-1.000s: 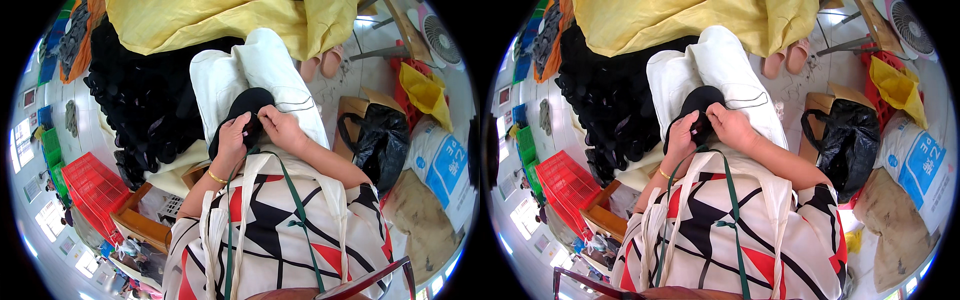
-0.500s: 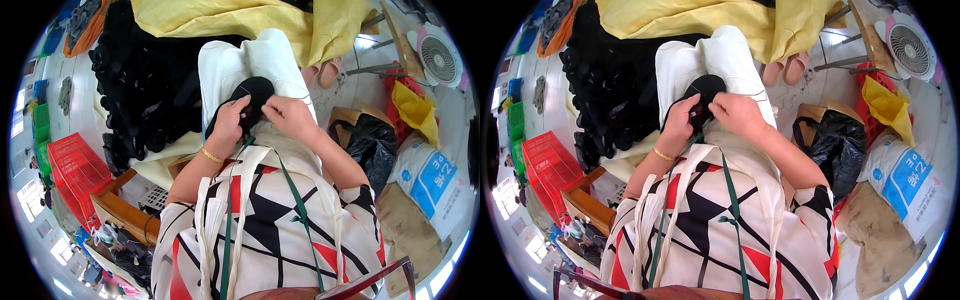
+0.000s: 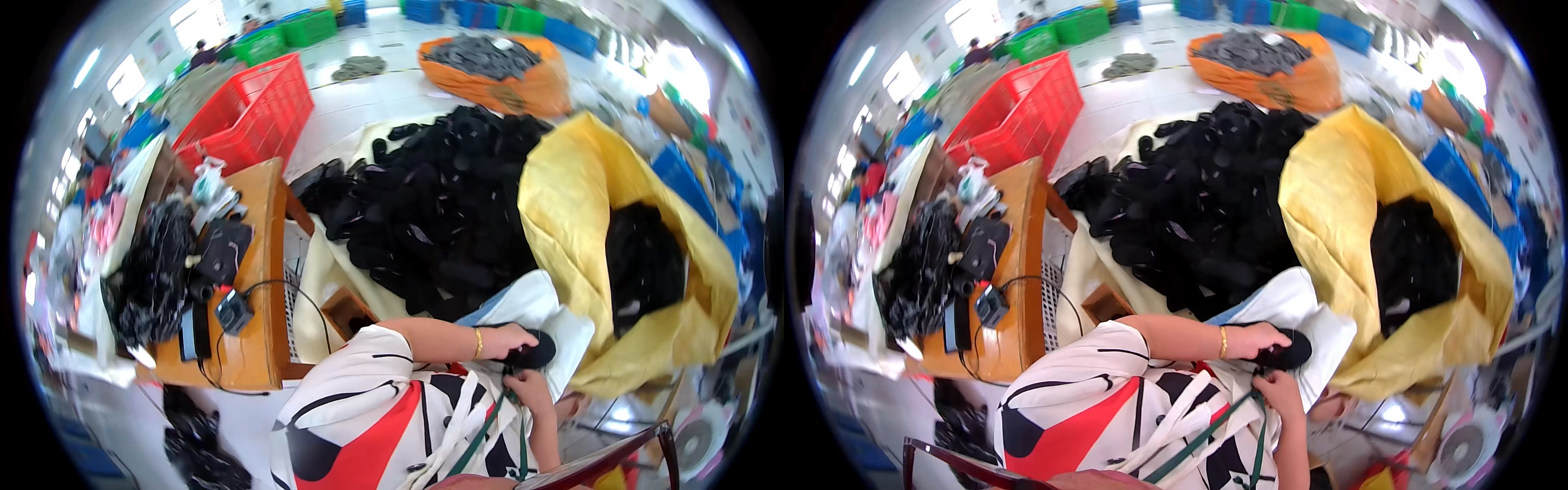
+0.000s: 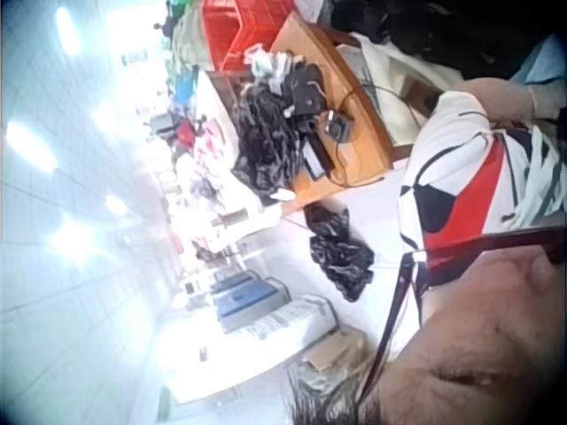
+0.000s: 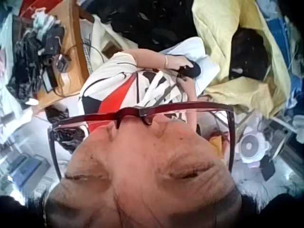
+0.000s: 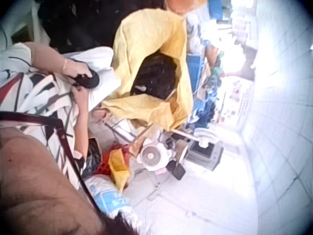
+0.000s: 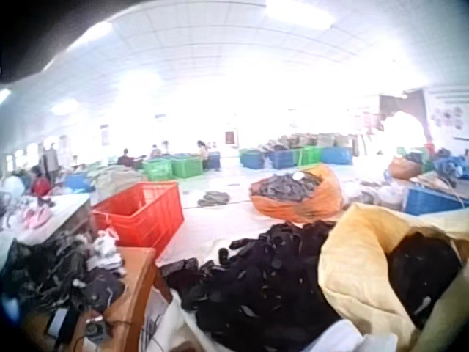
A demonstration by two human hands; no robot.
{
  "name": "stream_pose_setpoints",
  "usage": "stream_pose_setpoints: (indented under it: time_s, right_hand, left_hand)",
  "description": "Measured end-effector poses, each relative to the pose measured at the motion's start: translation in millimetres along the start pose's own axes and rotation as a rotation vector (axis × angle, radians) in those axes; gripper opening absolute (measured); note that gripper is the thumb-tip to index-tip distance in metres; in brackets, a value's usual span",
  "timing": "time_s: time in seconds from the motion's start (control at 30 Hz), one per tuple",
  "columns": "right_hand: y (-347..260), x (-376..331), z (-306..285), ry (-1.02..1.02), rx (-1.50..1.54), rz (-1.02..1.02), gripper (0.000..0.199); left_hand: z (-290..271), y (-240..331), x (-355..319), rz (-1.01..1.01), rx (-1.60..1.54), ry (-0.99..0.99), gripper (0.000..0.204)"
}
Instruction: The person sits in a factory setting and sews black gloves by hand using a needle and thread. They pick up gloves from a pile, stitch the seams, and place the finished items into a yellow sack.
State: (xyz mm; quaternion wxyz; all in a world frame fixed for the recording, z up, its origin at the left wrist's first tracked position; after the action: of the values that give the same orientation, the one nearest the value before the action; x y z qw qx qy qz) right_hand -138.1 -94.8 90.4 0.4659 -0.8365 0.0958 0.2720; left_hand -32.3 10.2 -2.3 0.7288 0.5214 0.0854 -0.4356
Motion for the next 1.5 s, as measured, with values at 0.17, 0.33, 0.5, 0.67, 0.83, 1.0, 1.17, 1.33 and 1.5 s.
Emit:
stream_pose_setpoints:
  time_s: [0.17,0.33,0.5,0.67,0.83,1.0,1.17,1.33,1.5]
  right_hand:
    - [13.3,-7.8,-9.4,-0.065,-0.063,0.106,0.034]
    - [41.4,0.1,-19.7,0.344,-0.213,-0.433,0.025]
    - [28.0,37.1,-39.1,0.386,0.153,-0.302,0.012]
    - [66.2,75.4,-32.5,0.298,0.166,-0.392,0.011]
    - [74.5,73.0,-31.6,0.278,0.224,-0.308,0.013]
    - [54.6,68.3,-34.5,0.253,0.109,-0.219,0.017]
    - [26.7,52.6,-45.5,0.094,0.115,-0.17,0.013]
    - [46.0,61.9,-50.1,0.278,0.27,-0.464,0.008]
    - [36.5,71.5,-61.0,0.395,0.875,-0.314,0.005]
  left_hand:
    - [-1.9,0.3,-0.3,-0.008,0.027,0.01,0.011]
    - [-5.5,-11.7,7.3,0.125,0.2,-0.042,0.019]
    - [1.9,-10.4,-19.8,0.166,0.417,-0.047,0.022]
    - [3.5,-16.4,-27.5,0.168,0.378,-0.059,0.017]
    - [6.1,-17.1,-29.8,0.153,0.421,-0.071,0.018]
    - [3.4,-27.3,-12.5,0.122,0.473,-0.059,0.027]
    - [5.8,-25.1,-15.2,0.146,0.496,-0.09,0.031]
    - [6.2,-27.1,-12.1,0.199,0.569,-0.065,0.037]
    - [15.1,-8.5,-31.0,0.269,0.673,0.009,0.039]
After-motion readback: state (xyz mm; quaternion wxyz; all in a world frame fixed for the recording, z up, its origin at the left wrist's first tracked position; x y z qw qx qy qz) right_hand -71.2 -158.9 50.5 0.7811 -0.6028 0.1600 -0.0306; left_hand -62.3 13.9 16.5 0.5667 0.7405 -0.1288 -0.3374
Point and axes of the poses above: each hand's wrist, its own x-axis towards the middle knuckle, its own z-axis out of the palm, y = z × x, the point moved 3 cm from there along x, towards the middle knuckle, and after that the axes turned 6 degrees about x, right-handed, at the moved point
